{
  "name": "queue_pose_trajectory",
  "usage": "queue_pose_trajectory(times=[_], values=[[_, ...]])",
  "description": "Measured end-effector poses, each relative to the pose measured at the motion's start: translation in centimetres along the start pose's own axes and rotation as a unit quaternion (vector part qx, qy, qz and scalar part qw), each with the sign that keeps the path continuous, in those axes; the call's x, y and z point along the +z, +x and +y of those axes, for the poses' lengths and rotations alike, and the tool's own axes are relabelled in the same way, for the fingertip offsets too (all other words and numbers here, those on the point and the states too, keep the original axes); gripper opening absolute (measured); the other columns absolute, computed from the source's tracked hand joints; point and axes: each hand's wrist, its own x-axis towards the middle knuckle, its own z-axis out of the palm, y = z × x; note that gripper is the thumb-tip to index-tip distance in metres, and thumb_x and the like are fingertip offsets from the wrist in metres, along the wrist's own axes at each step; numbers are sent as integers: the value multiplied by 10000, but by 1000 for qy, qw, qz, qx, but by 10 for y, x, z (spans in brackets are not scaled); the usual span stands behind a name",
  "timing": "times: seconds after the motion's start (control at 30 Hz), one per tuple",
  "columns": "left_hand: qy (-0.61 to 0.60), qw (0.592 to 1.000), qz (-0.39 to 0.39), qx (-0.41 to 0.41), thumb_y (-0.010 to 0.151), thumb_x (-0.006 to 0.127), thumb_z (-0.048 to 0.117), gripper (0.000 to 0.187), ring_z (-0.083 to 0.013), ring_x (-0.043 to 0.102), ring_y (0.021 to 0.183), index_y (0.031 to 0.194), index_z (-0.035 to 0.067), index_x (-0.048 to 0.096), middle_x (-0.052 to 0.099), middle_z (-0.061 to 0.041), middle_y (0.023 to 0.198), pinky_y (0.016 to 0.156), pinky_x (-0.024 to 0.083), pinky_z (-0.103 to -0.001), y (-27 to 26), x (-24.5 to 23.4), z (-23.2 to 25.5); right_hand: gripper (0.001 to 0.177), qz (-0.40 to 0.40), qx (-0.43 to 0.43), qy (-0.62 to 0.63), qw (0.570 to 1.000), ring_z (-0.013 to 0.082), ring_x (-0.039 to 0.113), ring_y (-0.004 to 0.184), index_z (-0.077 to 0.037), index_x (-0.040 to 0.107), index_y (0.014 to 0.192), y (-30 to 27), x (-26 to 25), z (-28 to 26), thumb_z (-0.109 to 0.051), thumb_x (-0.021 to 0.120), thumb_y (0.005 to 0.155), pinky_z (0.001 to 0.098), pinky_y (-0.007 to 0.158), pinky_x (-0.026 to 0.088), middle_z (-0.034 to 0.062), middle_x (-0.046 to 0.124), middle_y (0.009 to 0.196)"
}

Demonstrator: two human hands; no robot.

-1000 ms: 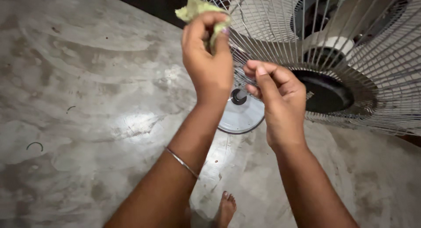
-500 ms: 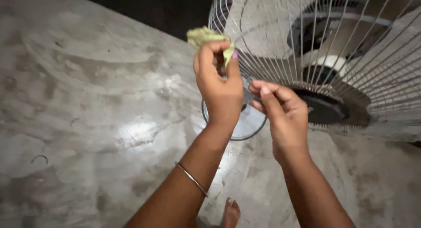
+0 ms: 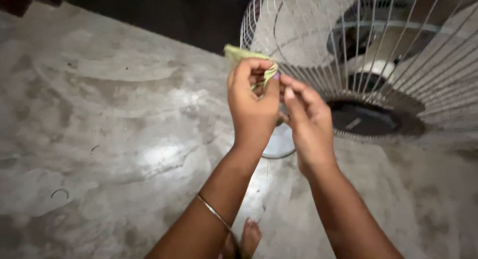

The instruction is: The person cleans the front and back grill and blades of a stand fan using a cloth.

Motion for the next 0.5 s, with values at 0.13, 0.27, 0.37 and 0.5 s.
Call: queue_pose_trajectory(times=[0.13,0.27,0.37,0.5], values=[[-11,997,-68,42,933,622,-48,266,-200,663,1102,1186,31,634,578,-109,1224,952,586,-317,-10,-10,4,365,-3,-1,49,999,112,653,1016,-45,623,1376,-6,7,2,-216,551,1062,281,839,548,38,702,1188],[76,986,-113,95,918,522,-100,400,-252,643,1175,1276,23,653,609,-134,1278,1031,552,-342,-10,-29,13,370,24,-9,43,999,85,655,1036,-59,621,1363,-8,17,5,-251,569,1051,276,858,574,29,694,1192],[32,982,-183,45,891,460,-107,450,-270,664,1151,1279,26,646,596,-156,1307,1001,558,-343,0,-44,22,364,85,12,43,995,66,662,1015,-84,620,1326,-2,29,9,-243,604,999,257,822,568,4,690,1173],[25,968,-248,41,890,456,-112,431,-262,685,1162,1246,26,654,639,-147,1267,1016,563,-339,34,-58,29,311,152,-7,47,987,73,668,947,-63,643,1250,6,50,13,-184,685,966,233,756,547,15,718,1116]])
